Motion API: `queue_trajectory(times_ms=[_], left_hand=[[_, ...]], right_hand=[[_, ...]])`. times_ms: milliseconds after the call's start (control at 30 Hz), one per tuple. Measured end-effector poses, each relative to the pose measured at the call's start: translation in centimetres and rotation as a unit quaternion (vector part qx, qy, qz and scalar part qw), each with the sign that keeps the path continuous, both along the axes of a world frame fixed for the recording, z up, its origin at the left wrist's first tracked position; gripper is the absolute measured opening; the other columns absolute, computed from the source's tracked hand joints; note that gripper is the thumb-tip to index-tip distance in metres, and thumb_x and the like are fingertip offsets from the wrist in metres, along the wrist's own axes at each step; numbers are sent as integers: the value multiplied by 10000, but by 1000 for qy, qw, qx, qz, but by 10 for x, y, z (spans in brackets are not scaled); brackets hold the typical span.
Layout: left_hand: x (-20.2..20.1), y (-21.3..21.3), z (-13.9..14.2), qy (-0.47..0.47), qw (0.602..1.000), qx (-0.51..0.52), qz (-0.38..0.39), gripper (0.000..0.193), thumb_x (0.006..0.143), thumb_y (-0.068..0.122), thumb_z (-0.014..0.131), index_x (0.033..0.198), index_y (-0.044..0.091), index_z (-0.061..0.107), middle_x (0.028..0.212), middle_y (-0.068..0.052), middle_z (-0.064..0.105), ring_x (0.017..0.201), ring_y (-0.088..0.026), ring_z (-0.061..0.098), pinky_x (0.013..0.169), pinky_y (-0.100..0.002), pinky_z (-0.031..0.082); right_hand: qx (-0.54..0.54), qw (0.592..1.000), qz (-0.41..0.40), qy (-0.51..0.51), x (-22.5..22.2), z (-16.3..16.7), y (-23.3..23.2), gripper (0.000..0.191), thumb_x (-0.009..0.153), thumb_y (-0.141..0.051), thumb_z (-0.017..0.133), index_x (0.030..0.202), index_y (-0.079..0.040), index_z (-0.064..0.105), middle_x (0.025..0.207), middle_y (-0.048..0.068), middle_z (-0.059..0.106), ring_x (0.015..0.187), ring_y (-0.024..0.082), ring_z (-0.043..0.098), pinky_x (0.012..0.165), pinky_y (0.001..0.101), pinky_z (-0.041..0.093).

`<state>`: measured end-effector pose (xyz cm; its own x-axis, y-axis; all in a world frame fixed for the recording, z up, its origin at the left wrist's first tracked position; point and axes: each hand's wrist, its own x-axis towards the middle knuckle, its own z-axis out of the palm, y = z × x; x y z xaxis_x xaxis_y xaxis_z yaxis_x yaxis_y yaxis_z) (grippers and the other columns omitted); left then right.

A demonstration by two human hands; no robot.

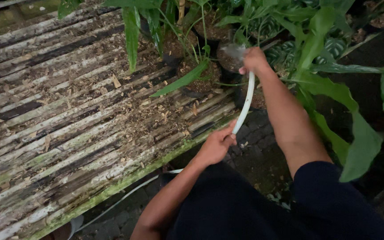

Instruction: The person uses a white hose to water several potted plants arranged on a bamboo rack. They move the hose from one pot to the next, directing water onto the soil and leaves.

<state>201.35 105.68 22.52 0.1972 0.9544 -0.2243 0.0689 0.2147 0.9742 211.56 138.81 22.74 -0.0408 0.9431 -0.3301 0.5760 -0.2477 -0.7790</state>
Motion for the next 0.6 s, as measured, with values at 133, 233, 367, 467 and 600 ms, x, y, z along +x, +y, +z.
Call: queue_trajectory(times_ms=[133, 233, 367, 467, 600], left_hand=[[-5, -3, -8, -14, 999, 36, 28, 588, 1064, 215, 494, 1630, 255, 340, 853, -10, 673, 750, -149, 584, 740, -324, 507], [-13, -10, -11, -22, 997, 65, 25, 606, 1050, 179, 520, 1630, 253, 360, 843, -11, 657, 754, -135, 566, 744, -308, 496], [-30, -16, -17, 0, 998, -49, 27, 556, 1034, 203, 524, 1571, 312, 431, 822, 23, 658, 657, -112, 529, 649, -294, 487], [-46, -20, -33, 14, 997, -75, 33, 549, 1018, 194, 524, 1547, 322, 461, 782, 19, 636, 621, -118, 528, 617, -306, 486], [-65, -29, -64, 43, 998, 5, 53, 538, 1033, 175, 553, 1555, 291, 489, 757, -8, 596, 700, -118, 544, 707, -298, 508]], right_hand=[[65, 935, 199, -286, 0, -8, 1, 335, 872, 11, 684, 1199, 67, 636, 841, 192, 713, 581, 237, 708, 476, 350, 559], [0, 989, 106, -105, -2, -14, -7, 344, 888, 19, 652, 1231, 41, 640, 848, 184, 721, 569, 225, 711, 479, 345, 574], [9, 998, -32, 46, -9, -22, -28, 368, 908, 31, 610, 1274, 6, 645, 857, 172, 732, 553, 209, 714, 484, 340, 593], [91, 994, -40, -41, -15, -30, -37, 513, 855, 85, 618, 1343, -72, 638, 869, 145, 749, 546, 190, 720, 490, 329, 600], [76, 984, -155, 43, -27, -49, -40, 535, 943, 97, 507, 1450, -69, 539, 888, 194, 732, 543, 243, 712, 483, 367, 616]])
